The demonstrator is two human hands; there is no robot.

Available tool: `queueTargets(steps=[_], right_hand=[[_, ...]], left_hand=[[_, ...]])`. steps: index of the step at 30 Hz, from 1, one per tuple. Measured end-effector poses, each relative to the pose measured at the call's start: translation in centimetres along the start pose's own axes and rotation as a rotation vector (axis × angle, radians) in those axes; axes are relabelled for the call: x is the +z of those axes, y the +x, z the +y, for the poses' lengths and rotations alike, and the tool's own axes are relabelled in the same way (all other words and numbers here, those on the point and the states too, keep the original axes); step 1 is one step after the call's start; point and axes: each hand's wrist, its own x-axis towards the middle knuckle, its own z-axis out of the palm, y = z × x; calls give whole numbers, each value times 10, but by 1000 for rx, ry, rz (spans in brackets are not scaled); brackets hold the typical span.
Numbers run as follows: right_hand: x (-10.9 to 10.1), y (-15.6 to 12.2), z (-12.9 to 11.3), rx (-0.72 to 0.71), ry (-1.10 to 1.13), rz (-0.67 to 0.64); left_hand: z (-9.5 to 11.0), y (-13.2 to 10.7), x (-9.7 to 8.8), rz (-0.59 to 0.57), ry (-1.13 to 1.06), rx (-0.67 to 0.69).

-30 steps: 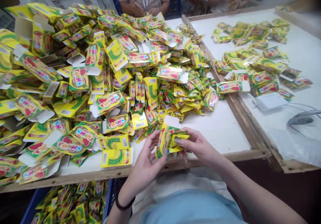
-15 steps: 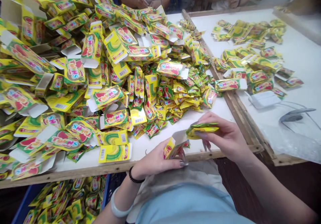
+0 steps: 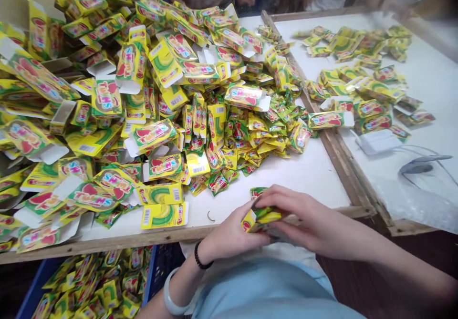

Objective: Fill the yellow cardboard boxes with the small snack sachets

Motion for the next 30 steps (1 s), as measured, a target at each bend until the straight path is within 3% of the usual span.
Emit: queueTargets(steps=[2,5,9,12,14,17,19,20,21,24,26,28,30], right_hand=[[1,-6,4,-30,98,92],[10,-13,12,-173,61,228],[24,-14,12,-190,45,58],[14,-16,14,-154,-8,60],[-7,-23,25,-144,-155,256],[-48,-33,47,7,-596,867],[-61,-33,59,121,-862,1143],[-59,-30,63,154,-922,1151],[-51,-25,66,182,-927,1074],[-4,-3,72,320,-717,549],[27,10,75,386,-576,324],[43,17,78,366,-403,262],[43,19,77,280,-176,339]], left_hand=[[-1,0,-3,-77,-94,4],[1,0,-5,-136,-92,18],[5,4,1,-181,4,45],[10,7,3,-129,143,135],[15,10,-2,-4,353,228],[18,23,-21,406,862,342],[14,37,-36,661,1154,324],[11,45,-43,740,1255,288],[8,52,-49,790,1328,249],[1,63,-58,849,1440,187],[0,59,-63,863,1459,201],[2,49,-67,860,1449,257],[5,37,-72,863,1398,351]])
